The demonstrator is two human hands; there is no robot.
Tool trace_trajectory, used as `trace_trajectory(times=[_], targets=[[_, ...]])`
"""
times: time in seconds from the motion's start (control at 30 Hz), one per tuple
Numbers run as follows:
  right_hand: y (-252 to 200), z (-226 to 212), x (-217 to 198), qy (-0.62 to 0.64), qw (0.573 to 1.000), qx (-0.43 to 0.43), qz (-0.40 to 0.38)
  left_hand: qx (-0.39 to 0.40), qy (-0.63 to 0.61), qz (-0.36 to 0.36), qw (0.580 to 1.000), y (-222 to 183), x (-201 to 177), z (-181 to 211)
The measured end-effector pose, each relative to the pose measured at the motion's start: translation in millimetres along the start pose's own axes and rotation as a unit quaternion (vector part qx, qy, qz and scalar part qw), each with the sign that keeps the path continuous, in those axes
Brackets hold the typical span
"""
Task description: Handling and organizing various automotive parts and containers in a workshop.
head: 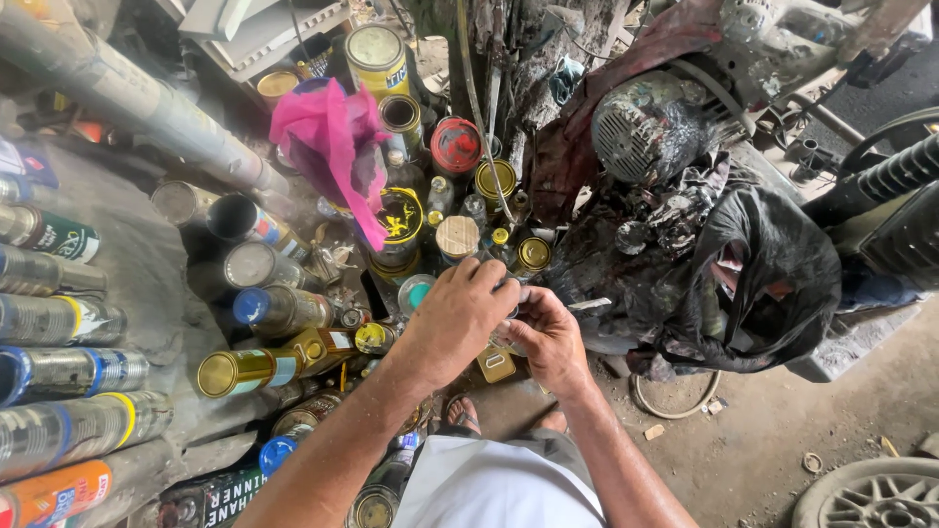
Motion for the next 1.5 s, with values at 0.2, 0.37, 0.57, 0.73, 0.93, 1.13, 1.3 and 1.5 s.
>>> trace_trajectory(times=[0.2,0.37,0.57,0.73,0.93,1.13,1.3,1.5], targets=[[-1.4,1.6,0.1,0.024,1.000,-0.004,-0.001,-0.007,-0.021,0.030,0.999,-2.1,-1.1,-6.2],[-4.7,-11.4,4.4,0.000,1.000,-0.012,-0.001,-0.015,-0.079,0.041,0.996,-5.8,9.6,-15.3],[-8.3,-5.9,-11.5,0.001,1.000,-0.005,0.025,-0.113,-0.289,0.034,0.950,-18.2,34.7,-41.4],[-16.1,-30.8,-11.9,-0.072,0.996,-0.041,0.034,-0.152,-0.388,0.080,0.906,-31.6,54.9,-48.6],[-19.0,-90.2,19.0,-0.402,0.910,-0.099,0.004,-0.168,-0.397,0.073,0.899,-32.5,66.2,-41.4],[-17.4,-108.4,47.8,-0.645,0.741,-0.182,-0.041,-0.162,-0.401,0.060,0.900,-33.2,67.9,-41.5],[-19.2,-111.9,60.3,-0.655,0.721,-0.218,-0.050,-0.159,-0.414,0.067,0.894,-37.6,66.9,-43.3],[-22.4,-115.4,70.5,-0.671,0.694,-0.252,-0.067,-0.174,-0.423,0.051,0.887,-40.3,67.6,-44.7]])
Point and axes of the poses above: each hand's wrist, its own y-axis towards the middle knuckle, its own x-axis out of the palm, z = x × y, the point moved 7 cm from there along y, towards the middle knuckle, and after that the axes turned 4 degrees about -z, right-handed, at the moved point
